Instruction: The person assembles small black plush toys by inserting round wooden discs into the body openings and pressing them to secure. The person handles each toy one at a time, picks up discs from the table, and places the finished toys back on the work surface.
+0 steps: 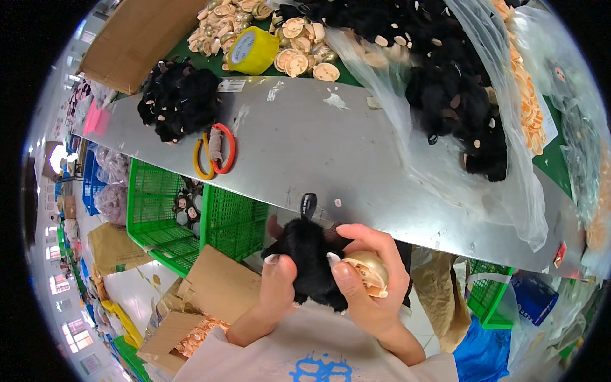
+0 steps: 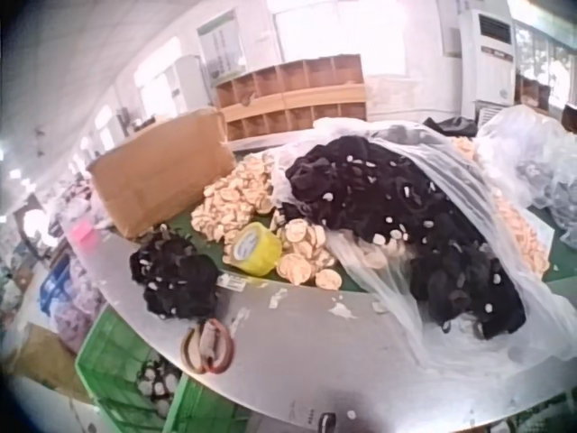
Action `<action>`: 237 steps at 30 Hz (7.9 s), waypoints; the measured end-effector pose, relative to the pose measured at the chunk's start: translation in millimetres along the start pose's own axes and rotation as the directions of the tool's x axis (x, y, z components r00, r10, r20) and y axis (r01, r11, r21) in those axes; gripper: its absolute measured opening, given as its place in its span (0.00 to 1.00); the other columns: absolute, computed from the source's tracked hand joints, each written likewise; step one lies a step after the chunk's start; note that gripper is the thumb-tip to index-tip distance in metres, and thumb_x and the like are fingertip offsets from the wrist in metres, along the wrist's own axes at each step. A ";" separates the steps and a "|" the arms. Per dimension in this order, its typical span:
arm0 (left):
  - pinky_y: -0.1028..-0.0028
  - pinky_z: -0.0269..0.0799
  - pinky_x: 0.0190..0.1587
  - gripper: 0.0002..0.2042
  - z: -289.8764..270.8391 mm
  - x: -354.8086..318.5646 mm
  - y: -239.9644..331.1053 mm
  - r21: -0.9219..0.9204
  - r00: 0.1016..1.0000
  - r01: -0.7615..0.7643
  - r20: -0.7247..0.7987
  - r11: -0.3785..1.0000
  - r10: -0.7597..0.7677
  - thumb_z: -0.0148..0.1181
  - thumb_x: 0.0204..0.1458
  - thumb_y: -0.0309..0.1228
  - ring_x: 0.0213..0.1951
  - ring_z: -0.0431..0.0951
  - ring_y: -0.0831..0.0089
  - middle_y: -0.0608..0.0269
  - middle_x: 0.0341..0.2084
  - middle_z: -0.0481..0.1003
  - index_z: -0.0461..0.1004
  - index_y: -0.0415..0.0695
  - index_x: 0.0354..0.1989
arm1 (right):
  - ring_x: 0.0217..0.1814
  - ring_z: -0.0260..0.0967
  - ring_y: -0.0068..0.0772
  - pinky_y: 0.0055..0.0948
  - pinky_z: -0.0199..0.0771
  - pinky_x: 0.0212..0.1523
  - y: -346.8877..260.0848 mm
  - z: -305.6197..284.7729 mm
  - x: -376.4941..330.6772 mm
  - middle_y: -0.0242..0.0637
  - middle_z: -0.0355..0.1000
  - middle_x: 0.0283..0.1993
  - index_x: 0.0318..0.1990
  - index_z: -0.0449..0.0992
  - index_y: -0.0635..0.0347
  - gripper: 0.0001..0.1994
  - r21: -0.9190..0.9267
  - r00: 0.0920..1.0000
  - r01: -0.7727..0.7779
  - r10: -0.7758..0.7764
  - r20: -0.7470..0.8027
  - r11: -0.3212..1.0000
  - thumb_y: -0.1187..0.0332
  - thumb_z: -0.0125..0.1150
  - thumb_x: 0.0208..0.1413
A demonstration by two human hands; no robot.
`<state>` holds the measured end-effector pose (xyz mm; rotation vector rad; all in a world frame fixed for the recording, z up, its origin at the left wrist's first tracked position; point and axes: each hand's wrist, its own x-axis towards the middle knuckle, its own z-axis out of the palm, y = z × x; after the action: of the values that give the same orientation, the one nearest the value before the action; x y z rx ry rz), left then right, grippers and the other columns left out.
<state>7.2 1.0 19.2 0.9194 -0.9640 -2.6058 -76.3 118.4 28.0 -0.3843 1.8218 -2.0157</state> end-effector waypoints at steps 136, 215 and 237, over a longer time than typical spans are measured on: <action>0.82 0.66 0.39 0.10 -1.5 6.5 0.0 0.535 0.942 -0.311 0.067 0.786 0.328 0.67 0.54 0.20 0.37 0.69 0.85 0.66 0.38 0.75 0.70 0.38 0.38 | 0.22 0.57 0.32 0.31 0.57 0.29 57.2 -2.0 34.1 0.28 0.64 0.21 0.49 0.79 0.64 0.19 -0.550 0.674 0.668 -0.722 0.159 0.502 0.64 0.68 0.52; 0.62 0.67 0.57 0.25 -26.4 20.0 36.2 0.541 0.732 -0.671 0.594 0.507 0.334 0.69 0.45 0.28 0.55 0.71 0.56 0.51 0.56 0.70 0.72 0.36 0.53 | 0.40 0.74 0.37 0.29 0.77 0.38 3.5 -22.1 36.8 0.46 0.74 0.43 0.45 0.76 0.64 0.24 -0.318 0.852 0.497 -0.384 0.356 0.807 0.69 0.78 0.38; 0.78 0.72 0.48 0.18 20.2 36.8 11.6 0.542 0.939 -0.343 0.231 0.768 0.256 0.66 0.49 0.22 0.41 0.75 0.81 0.66 0.37 0.79 0.76 0.37 0.50 | 0.40 0.73 0.48 0.43 0.72 0.45 2.8 -54.5 43.7 0.47 0.77 0.45 0.52 0.74 0.67 0.24 -0.404 0.736 0.676 -0.593 0.327 0.617 0.70 0.70 0.45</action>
<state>-34.3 -12.1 20.9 0.6094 -1.8401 -2.1468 -139.5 146.1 16.3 -1.5117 2.3003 -1.7535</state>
